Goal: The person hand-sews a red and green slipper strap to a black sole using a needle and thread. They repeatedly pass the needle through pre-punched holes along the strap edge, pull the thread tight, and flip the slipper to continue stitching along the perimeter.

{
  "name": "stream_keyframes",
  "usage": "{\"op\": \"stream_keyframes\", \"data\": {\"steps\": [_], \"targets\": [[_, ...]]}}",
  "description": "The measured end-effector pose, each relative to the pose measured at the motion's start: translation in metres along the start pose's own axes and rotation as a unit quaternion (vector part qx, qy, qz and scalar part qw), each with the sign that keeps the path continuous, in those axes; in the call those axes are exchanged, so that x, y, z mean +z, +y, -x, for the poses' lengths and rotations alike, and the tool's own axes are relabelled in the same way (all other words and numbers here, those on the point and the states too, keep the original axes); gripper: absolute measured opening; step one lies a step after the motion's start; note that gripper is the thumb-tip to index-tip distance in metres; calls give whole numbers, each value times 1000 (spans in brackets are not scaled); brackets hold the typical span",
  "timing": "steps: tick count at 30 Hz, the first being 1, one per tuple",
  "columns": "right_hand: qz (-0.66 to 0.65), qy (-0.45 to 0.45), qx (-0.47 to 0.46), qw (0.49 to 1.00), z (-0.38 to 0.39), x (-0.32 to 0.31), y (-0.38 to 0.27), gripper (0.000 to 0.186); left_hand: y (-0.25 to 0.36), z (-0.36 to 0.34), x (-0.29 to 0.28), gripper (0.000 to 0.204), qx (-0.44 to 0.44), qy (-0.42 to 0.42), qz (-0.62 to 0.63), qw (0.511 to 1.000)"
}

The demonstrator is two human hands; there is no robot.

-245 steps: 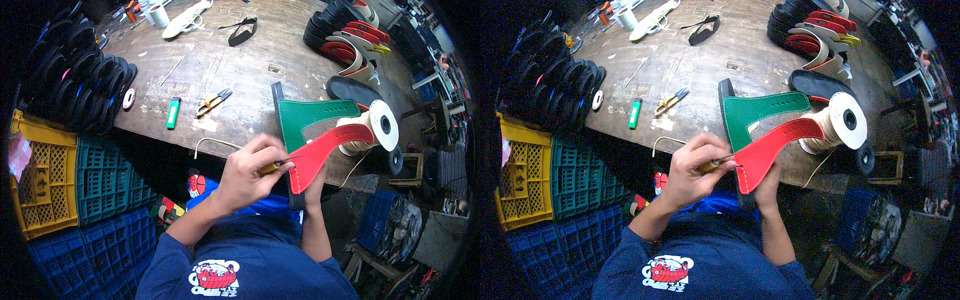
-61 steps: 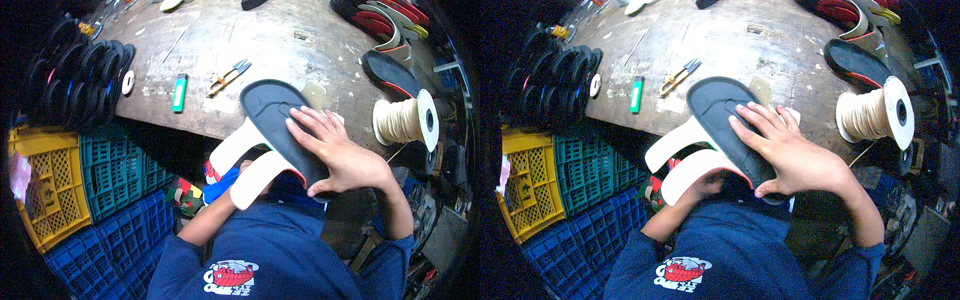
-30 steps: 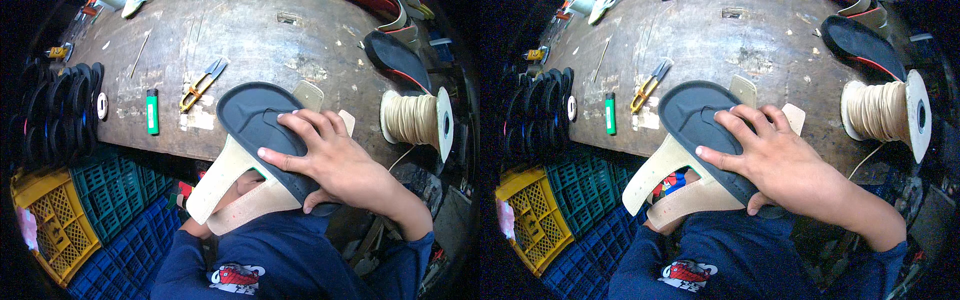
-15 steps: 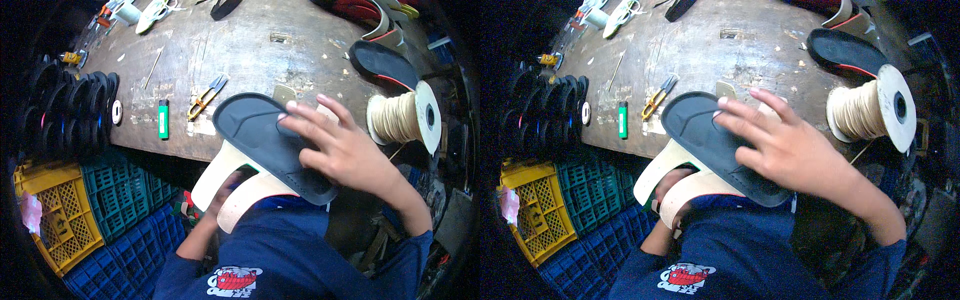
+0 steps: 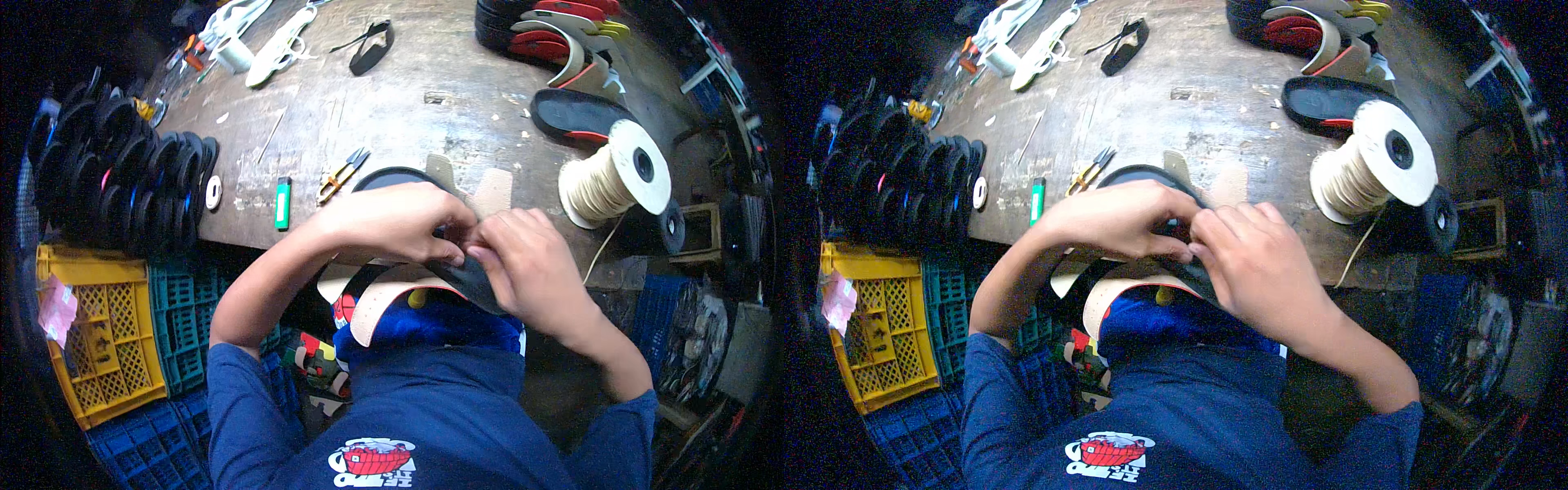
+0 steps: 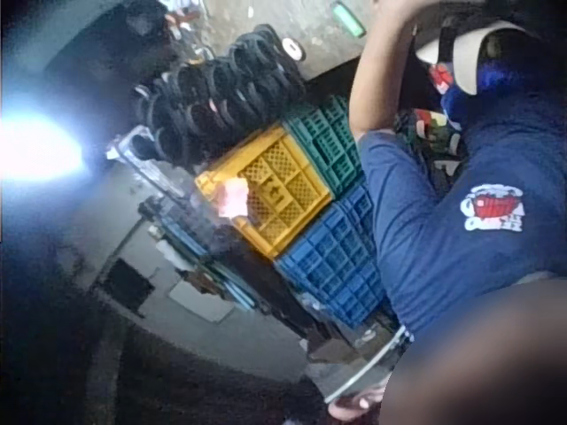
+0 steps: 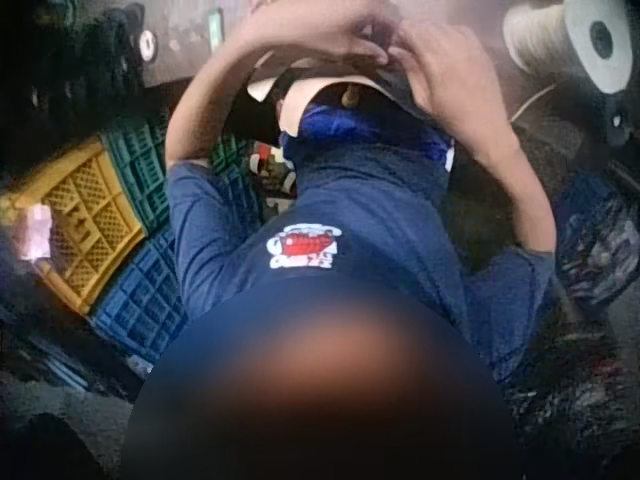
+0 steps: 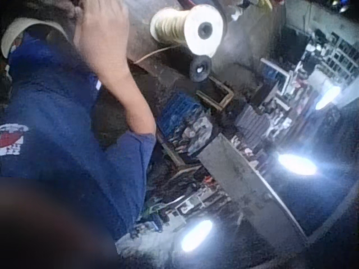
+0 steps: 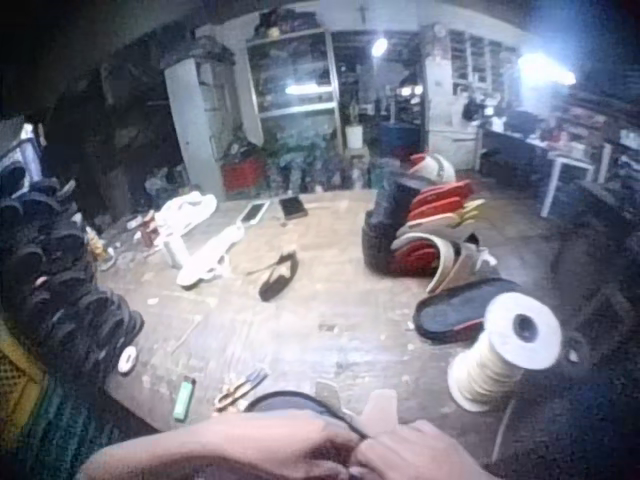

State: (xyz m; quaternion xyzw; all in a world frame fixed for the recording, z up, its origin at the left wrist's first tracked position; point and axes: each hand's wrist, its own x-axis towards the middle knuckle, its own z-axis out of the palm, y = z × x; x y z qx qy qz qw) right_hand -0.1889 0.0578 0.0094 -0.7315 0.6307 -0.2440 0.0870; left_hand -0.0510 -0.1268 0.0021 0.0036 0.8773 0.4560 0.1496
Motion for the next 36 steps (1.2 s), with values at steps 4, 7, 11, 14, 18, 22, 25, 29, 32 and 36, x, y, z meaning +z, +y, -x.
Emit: {"op": "stream_keyframes", "data": {"steps": [4,7,11,14,18,22,25,29,32,36], "targets": [[-188,122,52,973,3,29,3,18,-6,9,8,15,-24,58,-99,993],[-259,18,125,958,8,41,7,27,-11,31,11,14,9,65,-103,993],[-118,-111,24,986,4,45,7,30,-23,46,22,13,60,116,-83,988],[-111,-124,27,986,1,45,5,30,-24,47,28,12,33,130,-78,988],[-59,-110,1,992,4,48,5,30,2,69,40,11,-66,250,-200,945],[-21,-84,-56,995,8,49,13,38,28,119,88,10,-329,191,-265,886],[-1,-119,-65,991,5,45,23,32,-7,104,133,16,-284,138,-183,931],[7,-147,-74,986,-1,38,32,36,-62,33,203,33,-52,344,97,932],[-44,-106,-75,991,-3,35,35,41,-74,19,247,28,-45,423,115,898],[-48,-187,-42,980,-4,31,35,37,-80,25,258,29,-79,414,104,901]]}}
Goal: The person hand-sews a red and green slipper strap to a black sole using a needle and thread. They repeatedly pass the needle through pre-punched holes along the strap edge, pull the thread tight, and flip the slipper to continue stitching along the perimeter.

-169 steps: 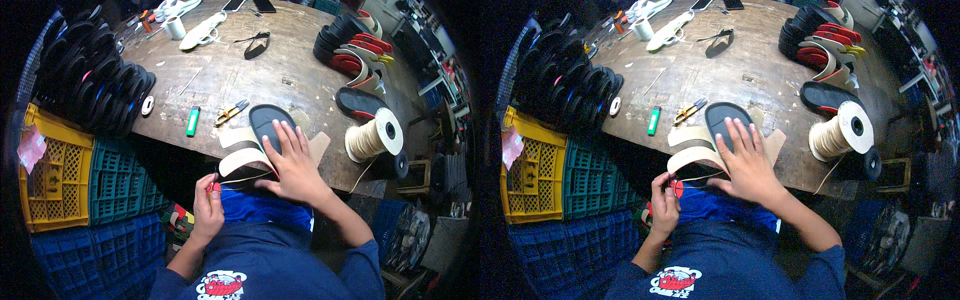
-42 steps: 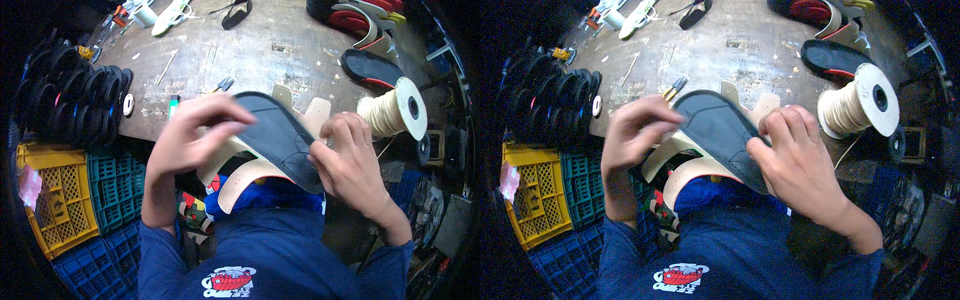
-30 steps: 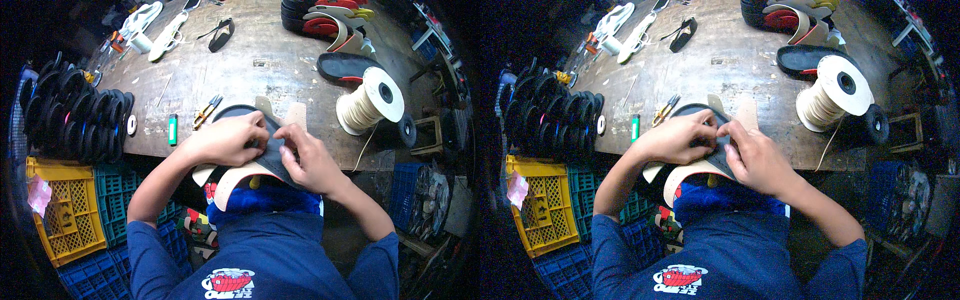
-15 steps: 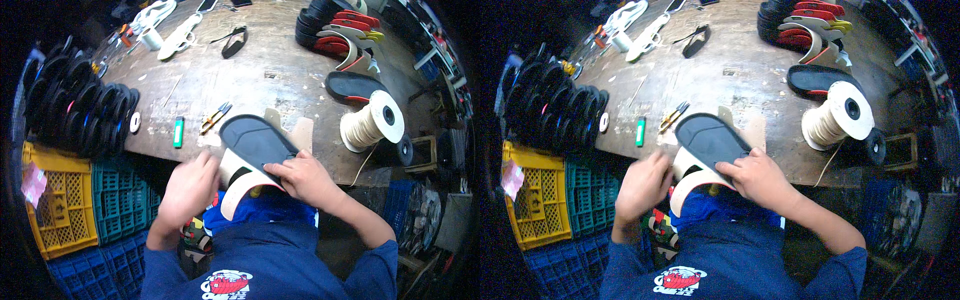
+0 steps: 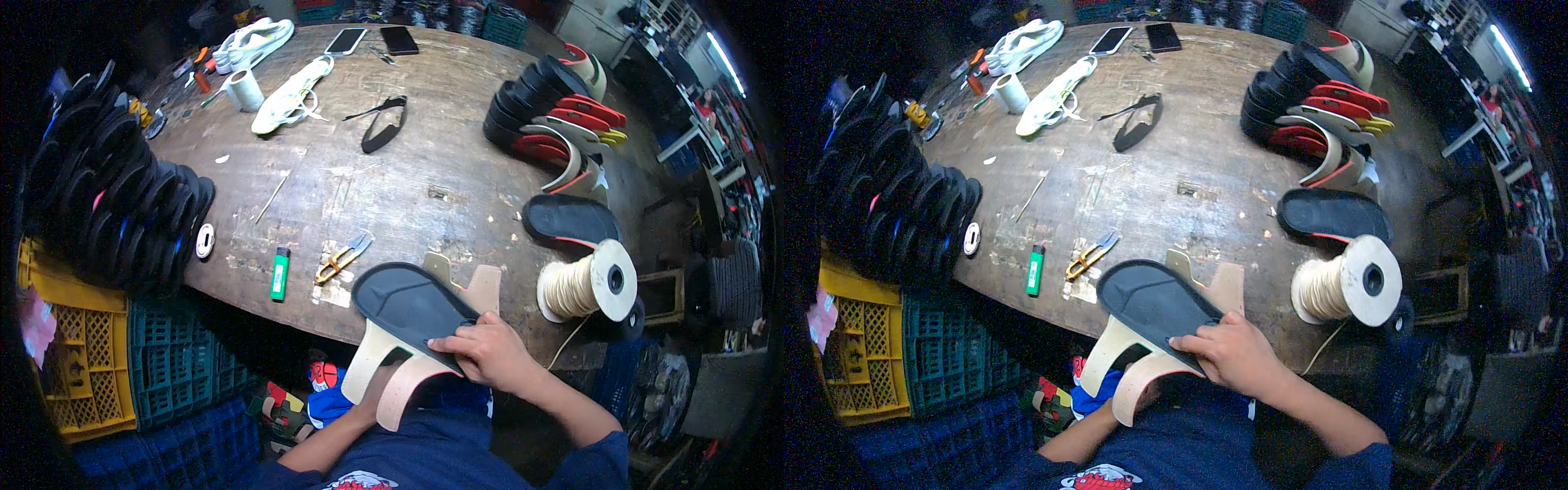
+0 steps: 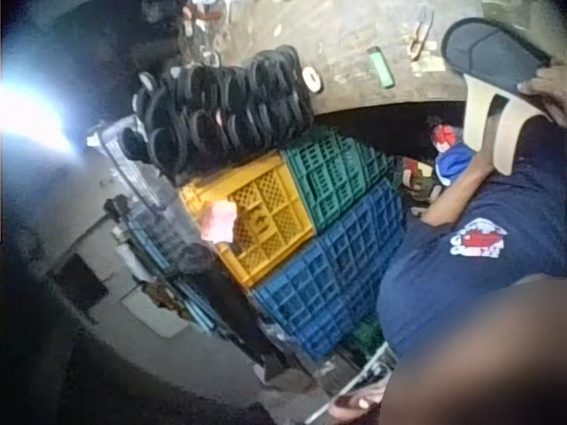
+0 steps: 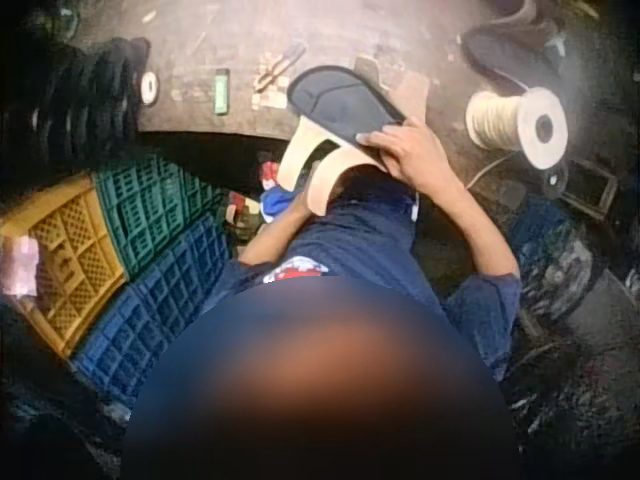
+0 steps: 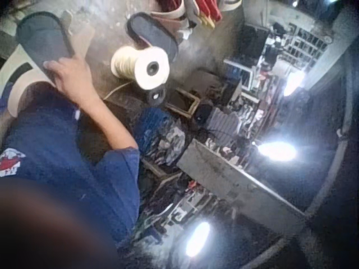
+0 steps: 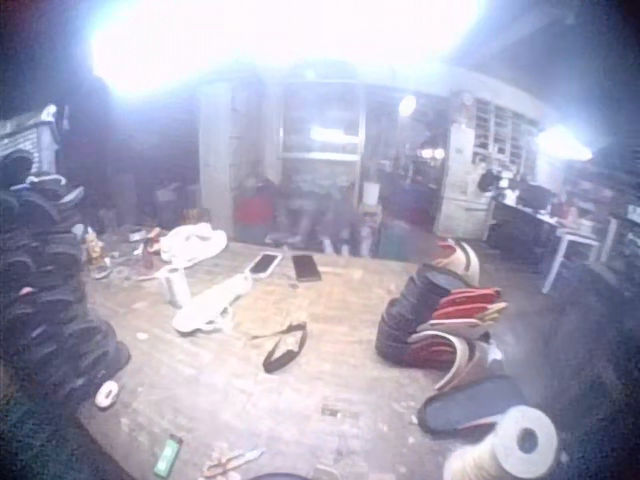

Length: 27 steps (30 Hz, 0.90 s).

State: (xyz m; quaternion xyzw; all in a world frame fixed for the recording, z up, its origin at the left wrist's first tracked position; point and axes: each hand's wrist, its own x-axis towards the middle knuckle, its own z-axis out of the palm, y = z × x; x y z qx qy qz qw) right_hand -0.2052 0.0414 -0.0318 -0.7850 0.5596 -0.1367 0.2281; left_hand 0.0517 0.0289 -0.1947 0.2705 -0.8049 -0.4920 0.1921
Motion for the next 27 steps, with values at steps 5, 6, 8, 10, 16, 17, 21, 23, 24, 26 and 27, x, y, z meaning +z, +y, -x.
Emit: {"op": "stream_keyframes", "data": {"steps": [5,6,8,10,16,17,21,23,24,26,27], "targets": [[-62,19,79,995,-7,-3,-11,29,2,-8,-19,28,51,-37,61,996],[-66,15,108,992,-9,-3,-13,27,5,-8,-19,28,51,-43,64,996],[-51,49,106,992,-13,-1,-17,25,14,-6,-17,29,42,-49,65,996],[-46,59,109,991,-14,3,-19,23,25,-1,-12,30,31,-42,58,997],[-25,70,118,990,-13,12,-16,19,49,14,-25,34,-19,-40,-1,999],[-25,75,122,989,-13,12,-15,19,50,16,-29,34,-49,-63,40,996],[-23,79,120,989,-14,13,-19,19,52,26,-35,31,-211,-145,434,864],[-15,79,118,990,-15,12,-21,17,50,26,-28,27,-286,-188,726,596],[-18,85,114,990,-16,11,-21,16,50,26,-24,25,-307,-198,830,422],[-22,93,106,990,-16,11,-21,16,53,26,-12,27,-259,-205,926,182],[-22,94,104,990,-16,11,-21,16,55,27,-9,29,-250,-201,930,178]]}}
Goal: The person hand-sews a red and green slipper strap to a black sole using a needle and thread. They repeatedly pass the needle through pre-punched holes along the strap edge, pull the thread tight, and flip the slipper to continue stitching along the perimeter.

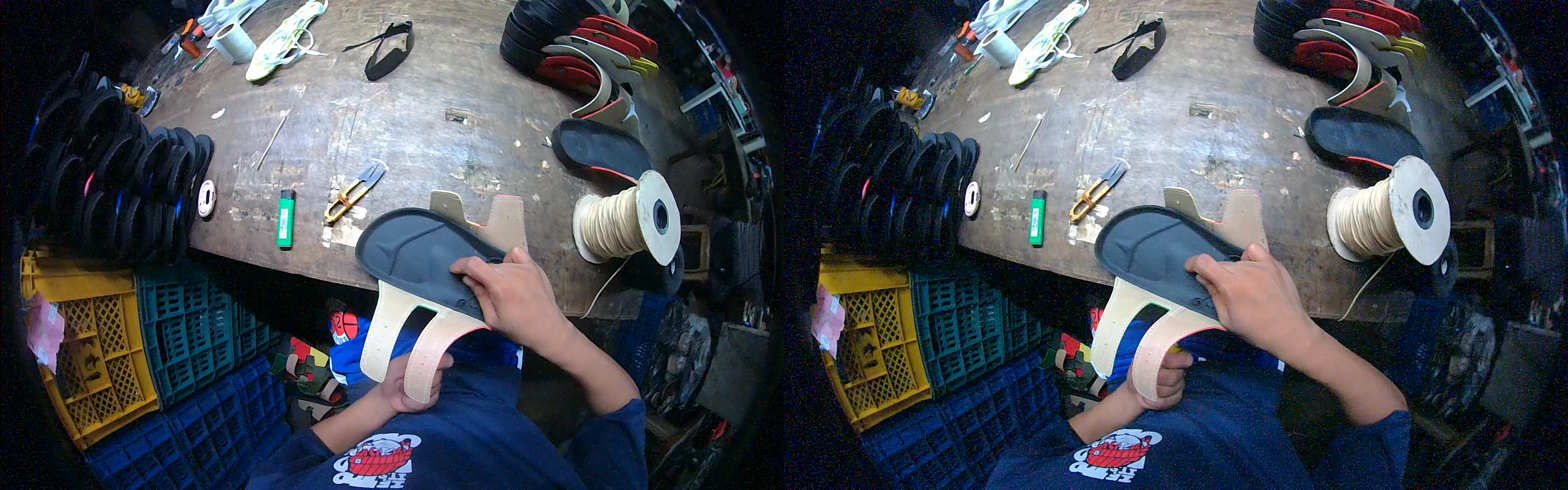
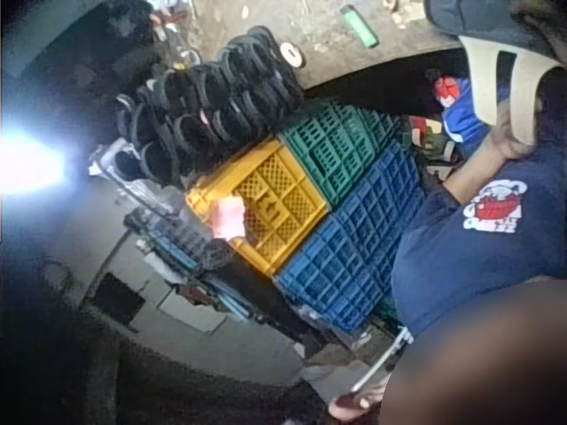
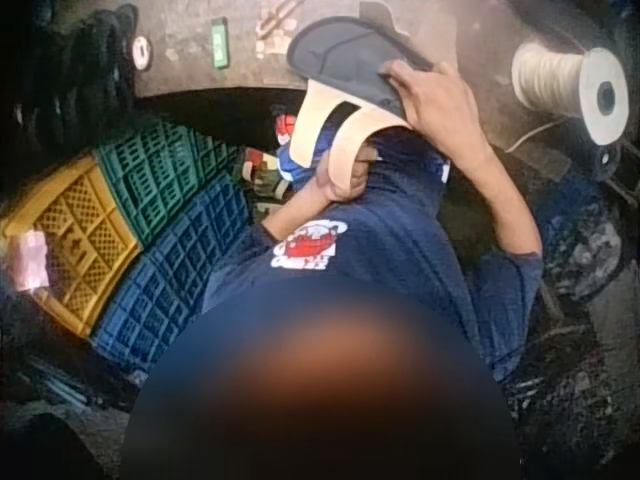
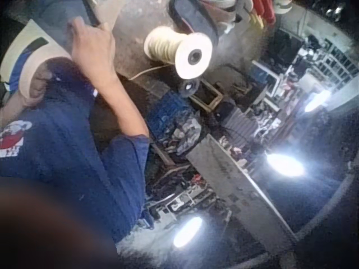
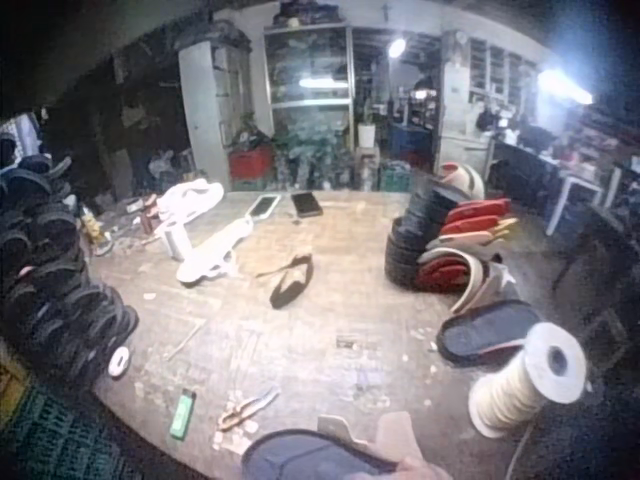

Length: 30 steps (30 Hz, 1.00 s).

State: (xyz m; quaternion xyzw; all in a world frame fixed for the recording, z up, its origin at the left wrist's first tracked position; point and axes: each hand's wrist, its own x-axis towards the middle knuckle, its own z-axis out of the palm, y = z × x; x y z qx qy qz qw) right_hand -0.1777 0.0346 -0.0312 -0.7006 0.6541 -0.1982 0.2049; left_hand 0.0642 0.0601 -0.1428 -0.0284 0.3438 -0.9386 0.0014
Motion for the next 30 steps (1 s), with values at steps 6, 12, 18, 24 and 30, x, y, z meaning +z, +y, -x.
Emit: {"op": "stream_keyframes", "data": {"steps": [6,12,18,24,30], "targets": [[-8,-13,-2,1000,2,0,3,16,-18,39,9,40,77,157,-286,942],[-19,-18,-26,999,1,-1,3,19,-4,65,37,48,36,304,-530,791],[-70,-62,-9,996,1,-9,11,29,31,26,102,36,-69,194,-877,434],[-438,-20,76,895,-6,-6,28,24,-1,-35,144,43,-153,143,-958,196],[-603,73,122,785,17,18,23,34,-13,-67,148,28,305,110,-932,162]]}}
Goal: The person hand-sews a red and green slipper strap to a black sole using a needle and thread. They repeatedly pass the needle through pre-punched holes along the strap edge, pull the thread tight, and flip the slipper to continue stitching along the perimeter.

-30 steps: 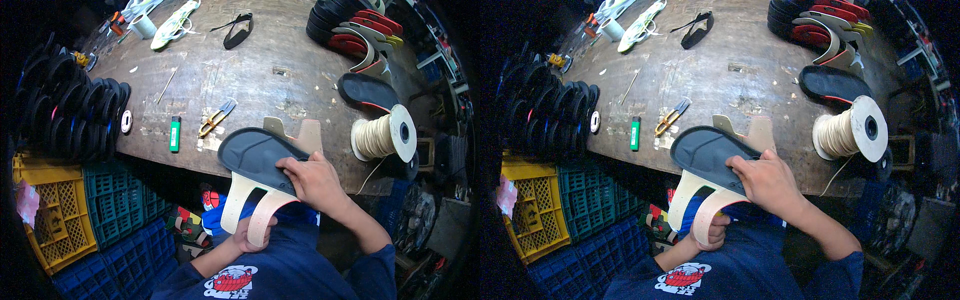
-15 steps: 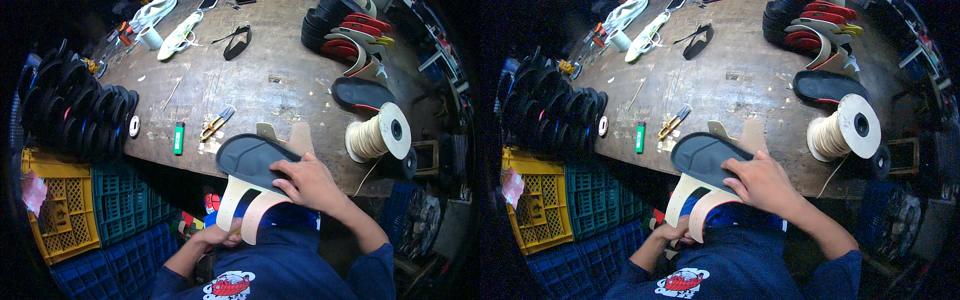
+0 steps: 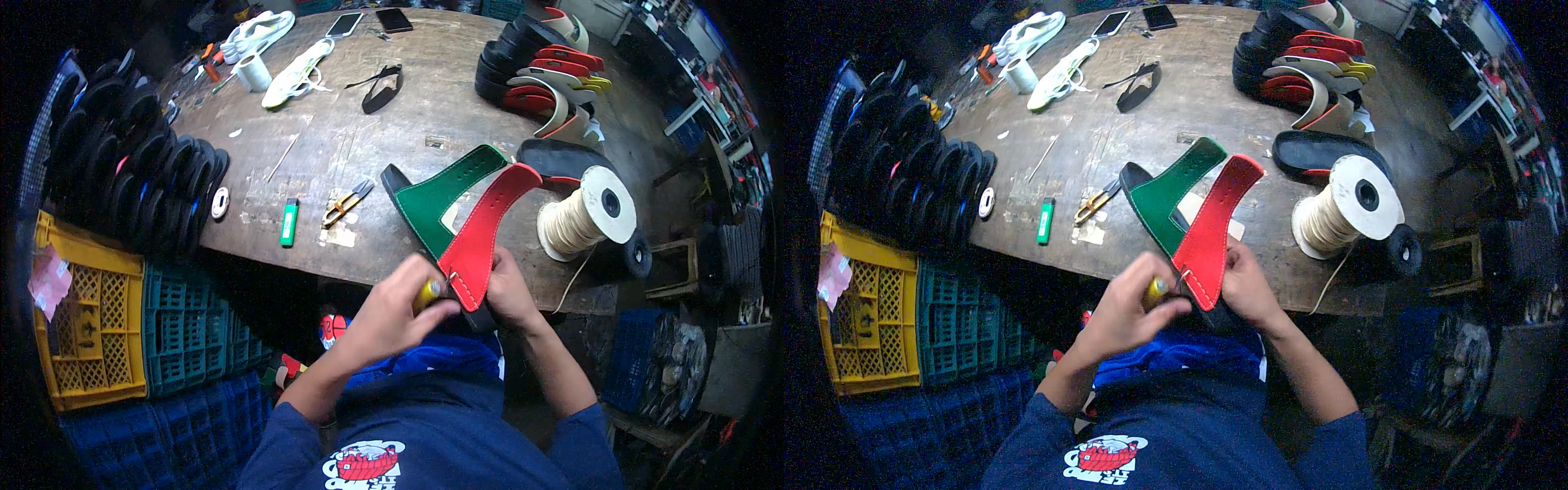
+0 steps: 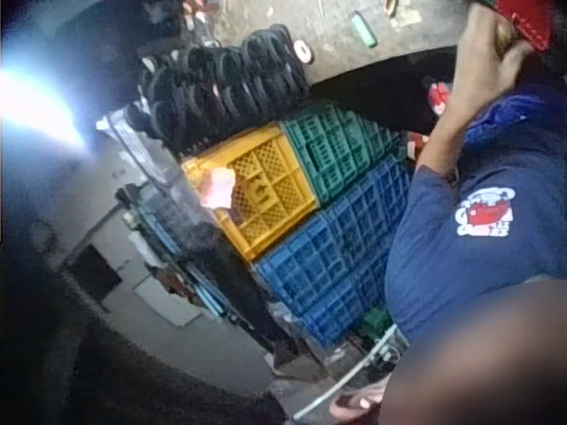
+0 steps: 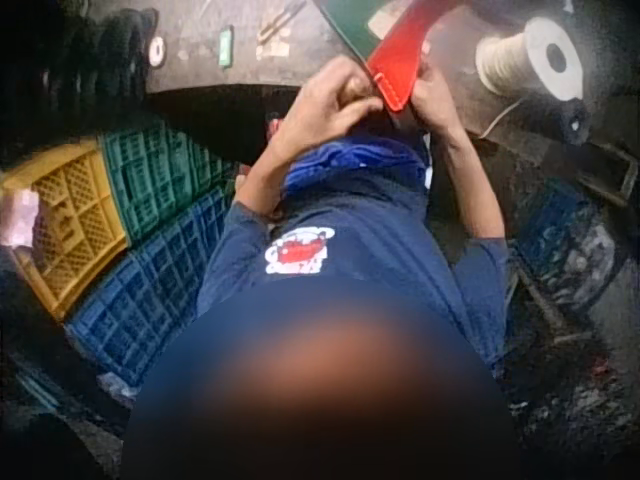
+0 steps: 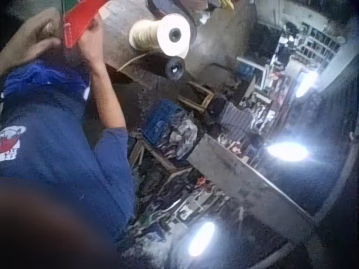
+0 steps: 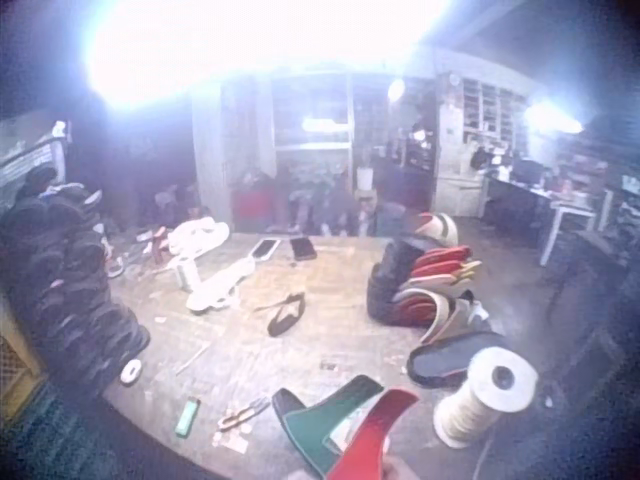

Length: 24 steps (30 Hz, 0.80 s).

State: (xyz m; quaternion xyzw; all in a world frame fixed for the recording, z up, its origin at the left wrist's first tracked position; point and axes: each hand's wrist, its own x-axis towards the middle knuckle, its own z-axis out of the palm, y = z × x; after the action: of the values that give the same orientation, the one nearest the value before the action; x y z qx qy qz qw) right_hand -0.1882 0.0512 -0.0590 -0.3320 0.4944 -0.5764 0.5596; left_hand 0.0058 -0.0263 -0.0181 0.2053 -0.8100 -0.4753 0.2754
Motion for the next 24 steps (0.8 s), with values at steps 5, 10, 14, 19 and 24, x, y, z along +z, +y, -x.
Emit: {"op": "stream_keyframes", "data": {"steps": [5,10,14,19,24], "targets": [[-27,-7,-29,999,-2,3,8,26,-25,-8,15,16,-32,112,61,991],[-31,-14,-66,997,-7,-1,10,24,-27,-14,15,14,-63,117,116,984],[18,14,-104,994,-8,1,14,18,-23,-15,11,17,-65,114,80,988],[66,53,-123,989,-9,4,16,13,-22,-18,6,17,-50,89,60,993],[177,121,-119,969,-10,7,15,9,-16,-22,2,17,-32,75,17,997]]}}
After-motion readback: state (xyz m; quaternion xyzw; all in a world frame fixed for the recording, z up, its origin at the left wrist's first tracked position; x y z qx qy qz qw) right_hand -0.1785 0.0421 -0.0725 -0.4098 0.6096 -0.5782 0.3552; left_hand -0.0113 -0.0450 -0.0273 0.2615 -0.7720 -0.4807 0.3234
